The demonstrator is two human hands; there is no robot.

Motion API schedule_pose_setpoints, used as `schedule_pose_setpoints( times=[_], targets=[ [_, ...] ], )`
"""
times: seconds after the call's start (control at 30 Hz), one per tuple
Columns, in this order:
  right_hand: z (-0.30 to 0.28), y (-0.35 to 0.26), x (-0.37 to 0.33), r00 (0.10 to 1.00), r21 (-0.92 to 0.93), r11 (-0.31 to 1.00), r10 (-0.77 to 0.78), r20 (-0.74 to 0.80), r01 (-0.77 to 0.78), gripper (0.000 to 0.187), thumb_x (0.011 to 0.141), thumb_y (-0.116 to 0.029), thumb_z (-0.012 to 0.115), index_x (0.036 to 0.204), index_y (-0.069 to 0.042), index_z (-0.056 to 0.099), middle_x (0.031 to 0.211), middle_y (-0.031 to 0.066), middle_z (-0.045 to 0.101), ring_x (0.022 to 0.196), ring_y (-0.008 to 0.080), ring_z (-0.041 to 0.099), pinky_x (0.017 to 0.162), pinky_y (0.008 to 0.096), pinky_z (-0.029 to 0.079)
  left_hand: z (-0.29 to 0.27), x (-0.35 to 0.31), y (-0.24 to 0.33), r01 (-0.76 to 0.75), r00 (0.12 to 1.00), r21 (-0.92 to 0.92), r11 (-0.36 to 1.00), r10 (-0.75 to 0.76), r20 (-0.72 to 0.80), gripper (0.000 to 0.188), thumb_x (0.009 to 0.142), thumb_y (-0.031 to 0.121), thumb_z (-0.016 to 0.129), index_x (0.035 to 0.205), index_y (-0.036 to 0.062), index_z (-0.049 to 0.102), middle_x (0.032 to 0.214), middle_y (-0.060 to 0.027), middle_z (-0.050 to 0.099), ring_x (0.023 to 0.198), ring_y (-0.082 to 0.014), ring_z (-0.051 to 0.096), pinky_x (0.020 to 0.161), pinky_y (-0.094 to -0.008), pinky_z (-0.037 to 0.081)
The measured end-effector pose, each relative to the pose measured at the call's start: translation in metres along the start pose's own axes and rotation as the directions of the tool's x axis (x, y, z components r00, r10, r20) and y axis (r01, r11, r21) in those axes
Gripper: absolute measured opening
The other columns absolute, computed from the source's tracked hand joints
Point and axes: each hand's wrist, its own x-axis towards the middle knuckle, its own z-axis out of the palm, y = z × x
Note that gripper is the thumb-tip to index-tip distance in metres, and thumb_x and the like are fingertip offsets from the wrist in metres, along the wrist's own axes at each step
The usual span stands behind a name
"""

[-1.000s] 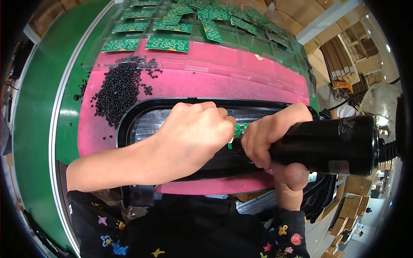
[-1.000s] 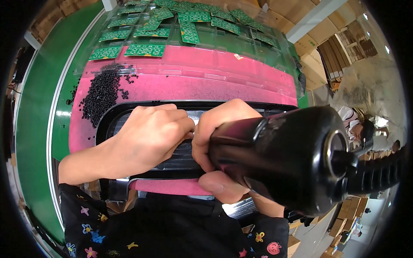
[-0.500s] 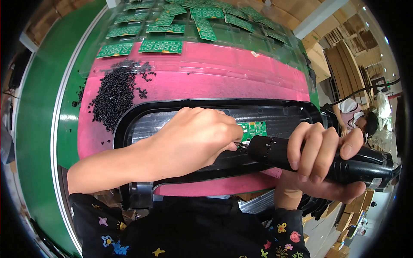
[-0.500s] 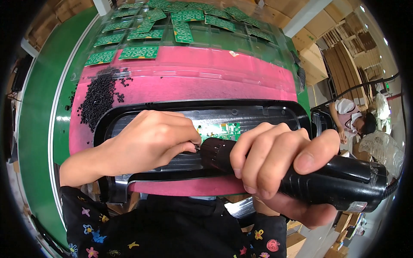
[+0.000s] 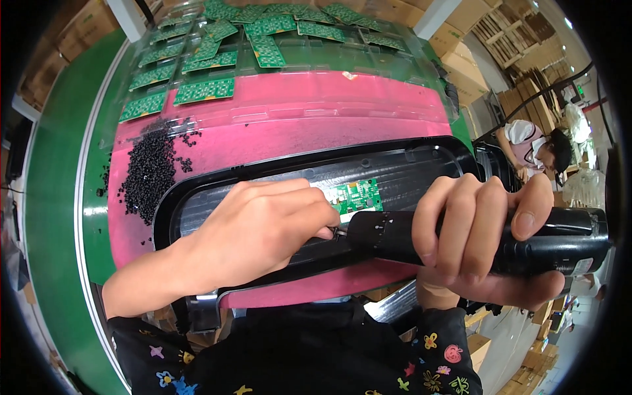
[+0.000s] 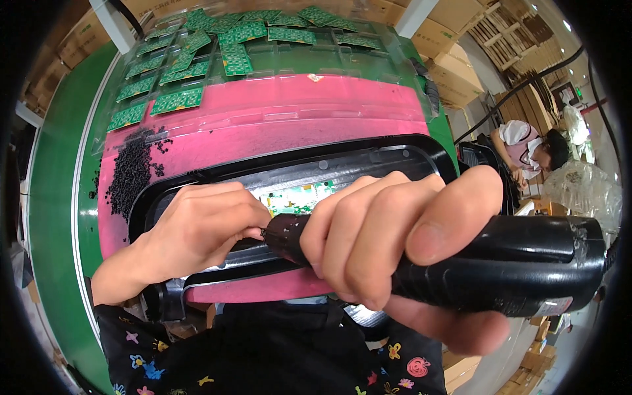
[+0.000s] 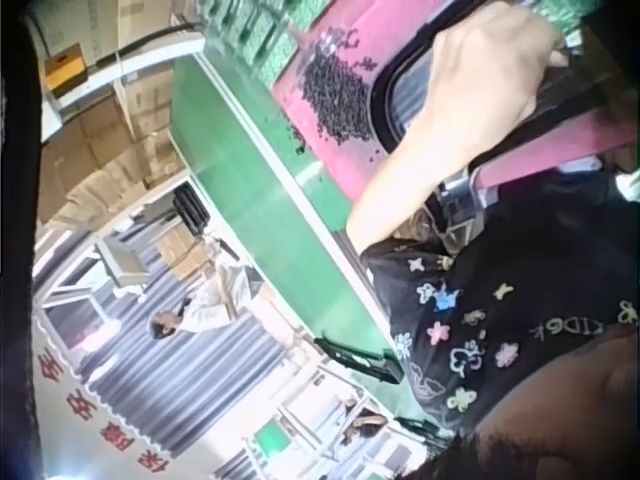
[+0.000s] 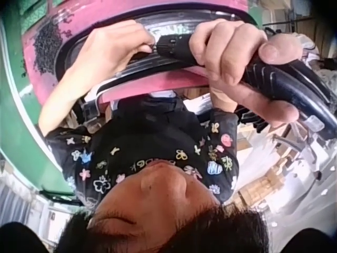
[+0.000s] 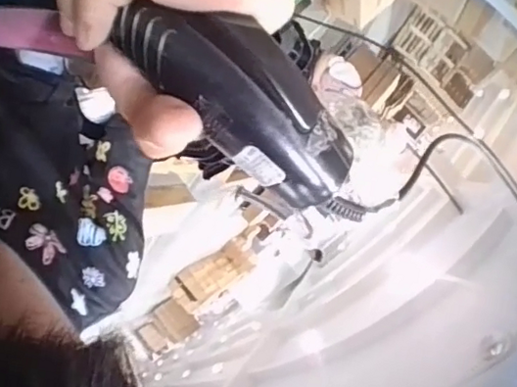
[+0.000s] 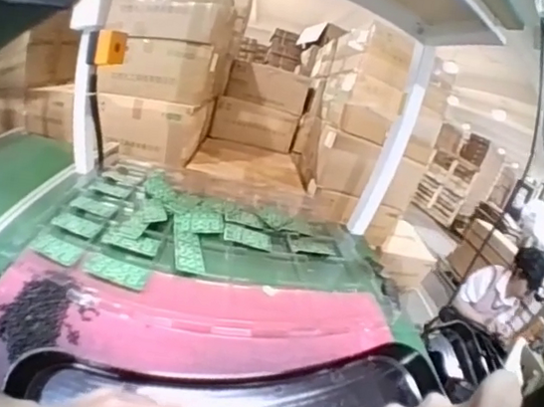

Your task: Installing circuit boards into plastic electronic device components using an electric screwdriver.

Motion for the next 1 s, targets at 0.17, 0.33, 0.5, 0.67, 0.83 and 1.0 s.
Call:
schedule_pose_setpoints(
  times=[0.17, 0.33, 0.5, 0.67, 0.83, 1.0],
  targets=[
    [-0.014, -0.012, 0.001, 0.986, -0.181, 0.979, 0.115, 0.117, -0.092, 0.049, 0.083, -0.045, 0.069, 0.100, -0.008, 0.042, 0.058, 0.0017, 0.057, 0.040, 0.0135, 0.053, 0.043, 0.0270, 0.045, 0.003, 0.002, 0.008, 0.006, 1.000, 0.000, 1.000, -0.006, -0.017, 0.020, 0.078, 0.000, 0.070, 0.096, 0.0008, 0.063, 0.090, -0.0108, 0.066, 0.074, -0.0292, 0.063, 0.062, -0.0364, 0.052],
    [-0.037, -0.009, -0.007, 0.977, -0.333, 0.920, 0.174, -0.120, -0.205, 0.051, 0.085, -0.053, 0.058, 0.098, -0.007, 0.040, 0.056, -0.0002, 0.047, 0.041, 0.0114, 0.044, 0.044, 0.0276, 0.040, 0.002, 0.001, 0.004, 0.077, 0.997, 0.089, 0.993, -0.076, -0.010, 0.021, 0.078, -0.001, 0.069, 0.098, 0.0011, 0.063, 0.094, -0.0103, 0.066, 0.079, -0.0287, 0.063, 0.065, -0.0368, 0.053],
    [-0.048, -0.008, -0.008, 0.972, -0.314, 0.921, 0.200, -0.127, -0.231, 0.051, 0.086, -0.054, 0.056, 0.098, -0.006, 0.040, 0.054, 0.0001, 0.046, 0.040, 0.0114, 0.042, 0.043, 0.0270, 0.039, 0.000, 0.002, 0.003, 0.094, 0.995, 0.112, 0.989, -0.097, 0.025, 0.021, 0.078, 0.000, 0.069, 0.098, 0.0009, 0.063, 0.093, -0.0103, 0.065, 0.080, -0.0288, 0.063, 0.066, -0.0366, 0.054],
    [-0.051, -0.003, -0.010, 0.969, -0.328, 0.912, 0.217, -0.120, -0.245, 0.050, 0.085, -0.052, 0.056, 0.098, -0.005, 0.040, 0.053, 0.0007, 0.045, 0.040, 0.0116, 0.041, 0.042, 0.0265, 0.037, 0.001, 0.005, 0.007, 0.115, 0.993, 0.088, 0.989, -0.115, -0.007, 0.023, 0.077, -0.003, 0.069, 0.099, -0.0003, 0.063, 0.091, -0.0116, 0.065, 0.081, -0.0298, 0.064, 0.069, -0.0363, 0.053],
    [-0.052, 0.001, -0.010, 0.967, -0.286, 0.924, 0.234, -0.101, -0.253, 0.048, 0.086, -0.050, 0.057, 0.094, -0.006, 0.041, 0.054, 0.0009, 0.044, 0.041, 0.0115, 0.040, 0.042, 0.0258, 0.037, -0.003, 0.005, 0.018, 0.012, 0.978, 0.036, 0.999, -0.004, -0.207, 0.029, 0.073, -0.012, 0.065, 0.100, -0.0030, 0.063, 0.089, -0.0141, 0.065, 0.078, -0.0289, 0.064, 0.066, -0.0359, 0.050],
    [-0.050, 0.006, -0.008, 0.961, -0.313, 0.910, 0.241, -0.133, -0.271, 0.044, 0.086, -0.046, 0.057, 0.092, -0.005, 0.041, 0.053, 0.0008, 0.043, 0.040, 0.0111, 0.039, 0.042, 0.0258, 0.036, -0.029, 0.008, 0.038, -0.043, 0.963, 0.115, 0.992, 0.072, -0.260, 0.031, 0.070, -0.014, 0.063, 0.099, -0.0055, 0.063, 0.089, -0.0155, 0.065, 0.076, -0.0259, 0.063, 0.065, -0.0339, 0.047]
  ],
)
